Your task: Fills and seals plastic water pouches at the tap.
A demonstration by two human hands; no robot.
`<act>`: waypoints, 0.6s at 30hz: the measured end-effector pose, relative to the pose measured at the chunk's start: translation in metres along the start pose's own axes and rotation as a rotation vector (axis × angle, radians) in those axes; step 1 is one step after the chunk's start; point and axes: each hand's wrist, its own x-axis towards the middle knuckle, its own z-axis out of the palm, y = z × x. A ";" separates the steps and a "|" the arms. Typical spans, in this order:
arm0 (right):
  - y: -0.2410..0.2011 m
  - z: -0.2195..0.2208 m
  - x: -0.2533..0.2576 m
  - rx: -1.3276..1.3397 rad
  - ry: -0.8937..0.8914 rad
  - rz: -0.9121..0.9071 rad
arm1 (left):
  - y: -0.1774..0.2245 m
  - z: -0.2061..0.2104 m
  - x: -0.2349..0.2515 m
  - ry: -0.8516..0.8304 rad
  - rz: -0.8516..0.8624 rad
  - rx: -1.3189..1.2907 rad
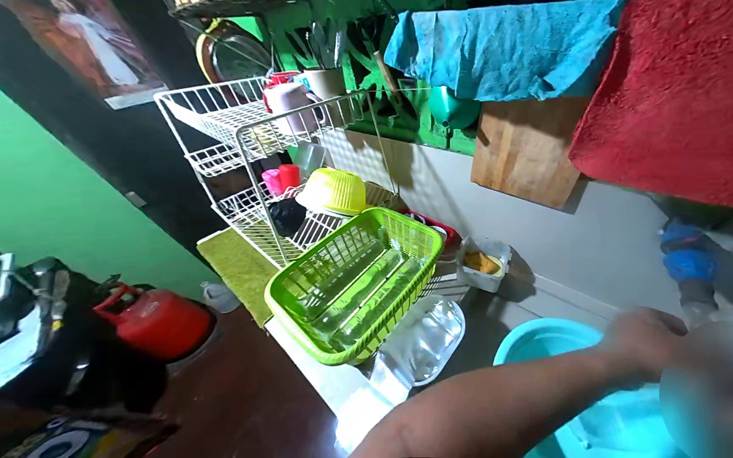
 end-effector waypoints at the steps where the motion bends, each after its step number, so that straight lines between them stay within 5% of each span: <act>1: -0.002 0.000 0.001 -0.042 0.001 -0.006 | 0.004 -0.003 -0.002 -0.011 0.000 0.048; 7: -0.021 0.009 0.000 -0.100 0.172 0.023 | 0.023 -0.015 -0.009 -0.096 0.000 0.245; 18: -0.019 0.007 0.003 -0.210 0.153 0.036 | 0.051 -0.017 0.000 -0.141 -0.044 0.614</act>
